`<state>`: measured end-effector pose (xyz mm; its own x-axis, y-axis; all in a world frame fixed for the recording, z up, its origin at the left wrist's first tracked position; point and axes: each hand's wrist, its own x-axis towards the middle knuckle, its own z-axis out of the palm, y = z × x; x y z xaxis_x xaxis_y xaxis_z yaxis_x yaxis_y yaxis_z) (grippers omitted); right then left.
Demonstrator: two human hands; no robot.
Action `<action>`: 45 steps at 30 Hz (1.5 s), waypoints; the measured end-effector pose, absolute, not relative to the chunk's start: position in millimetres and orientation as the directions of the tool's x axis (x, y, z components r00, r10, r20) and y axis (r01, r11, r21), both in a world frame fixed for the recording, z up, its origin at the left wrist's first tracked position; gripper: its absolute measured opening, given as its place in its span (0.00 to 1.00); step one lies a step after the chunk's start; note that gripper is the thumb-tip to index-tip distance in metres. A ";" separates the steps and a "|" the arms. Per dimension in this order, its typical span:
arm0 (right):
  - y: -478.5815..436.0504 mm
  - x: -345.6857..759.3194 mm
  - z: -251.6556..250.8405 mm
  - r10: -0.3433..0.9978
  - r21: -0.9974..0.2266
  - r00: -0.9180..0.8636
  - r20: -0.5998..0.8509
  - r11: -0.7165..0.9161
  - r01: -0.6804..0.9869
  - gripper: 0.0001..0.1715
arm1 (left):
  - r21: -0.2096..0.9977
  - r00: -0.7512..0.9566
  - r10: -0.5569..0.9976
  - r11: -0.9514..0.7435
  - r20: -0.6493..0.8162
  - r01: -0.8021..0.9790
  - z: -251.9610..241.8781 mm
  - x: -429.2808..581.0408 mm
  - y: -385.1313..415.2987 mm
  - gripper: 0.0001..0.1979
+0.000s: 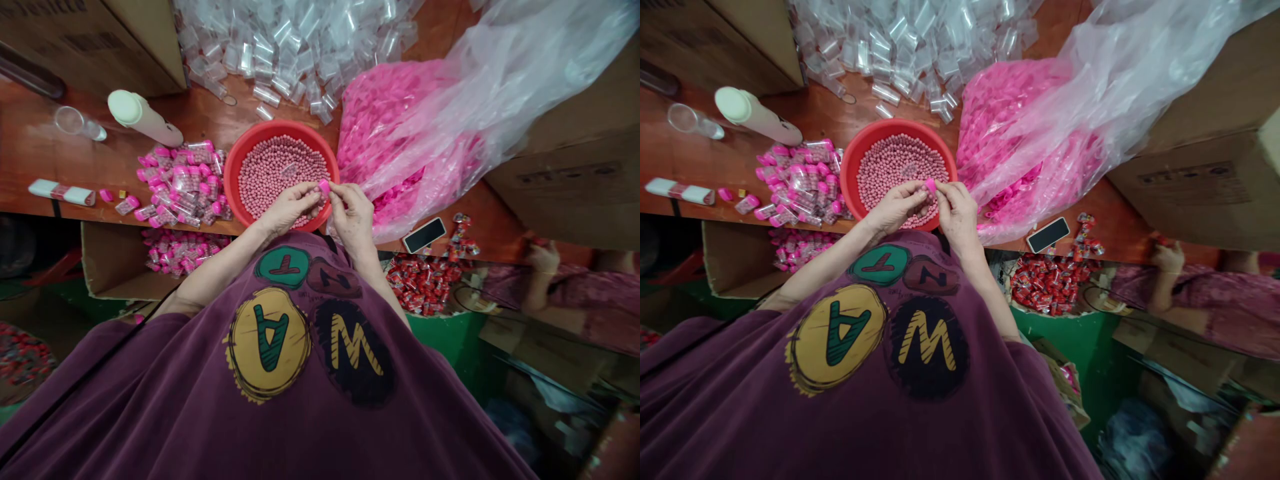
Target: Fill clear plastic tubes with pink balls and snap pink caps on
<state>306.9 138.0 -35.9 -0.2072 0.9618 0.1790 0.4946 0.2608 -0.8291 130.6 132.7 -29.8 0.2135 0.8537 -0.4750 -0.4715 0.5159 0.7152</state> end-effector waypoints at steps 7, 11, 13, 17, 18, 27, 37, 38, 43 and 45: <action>133.4 303.3 -31.7 0.962 -0.832 -0.226 0.152 0.248 0.495 0.21 | 0.751 0.169 0.867 0.491 -0.468 -0.441 -25.9 135.0 132.2 0.14; 130.4 298.7 -26.6 0.968 -0.827 -0.200 0.149 0.233 0.511 0.22 | 0.723 0.144 0.846 0.517 -0.514 -0.458 -20.5 140.2 131.6 0.16; 129.9 298.2 -24.1 0.969 -0.826 -0.211 0.128 0.222 0.518 0.22 | 0.718 0.133 0.842 0.519 -0.523 -0.464 -19.1 141.0 133.0 0.16; 134.9 302.2 -31.0 0.957 -0.871 -0.270 0.108 0.222 0.439 0.22 | 0.761 0.132 0.868 0.484 -0.478 -0.432 -18.6 133.5 138.4 0.18; 137.2 303.3 -36.6 0.963 -0.891 -0.247 0.108 0.204 0.405 0.23 | 0.785 0.128 0.882 0.462 -0.453 -0.411 -18.7 130.0 139.6 0.19; 137.2 302.3 -49.5 0.976 -0.930 -0.211 0.045 0.118 0.348 0.23 | 0.874 0.112 0.909 0.417 -0.402 -0.249 -21.4 115.9 131.4 0.17; 128.0 279.7 -63.7 0.946 -0.651 -0.310 0.099 0.297 0.699 0.39 | 0.814 0.030 0.859 0.496 -0.511 -0.302 -20.1 130.3 126.4 0.13; 129.0 278.9 -67.9 0.943 -0.654 -0.317 0.105 0.306 0.692 0.38 | 0.804 0.034 0.852 0.505 -0.522 -0.315 -20.1 131.3 125.3 0.13; 131.1 281.0 -79.4 0.923 -0.663 -0.371 0.101 0.340 0.667 0.35 | 0.748 0.023 0.810 0.551 -0.586 -0.371 -24.4 135.4 118.0 0.16; 131.2 281.1 -82.7 0.917 -0.663 -0.388 0.088 0.345 0.665 0.33 | 0.725 0.015 0.791 0.568 -0.612 -0.388 -27.4 136.0 116.2 0.17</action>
<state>281.1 131.2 -82.7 -0.3881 0.9174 0.0876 0.6648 0.3446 -0.6628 136.0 116.2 -27.4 0.0154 0.7909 -0.6117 -0.3884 0.5685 0.7253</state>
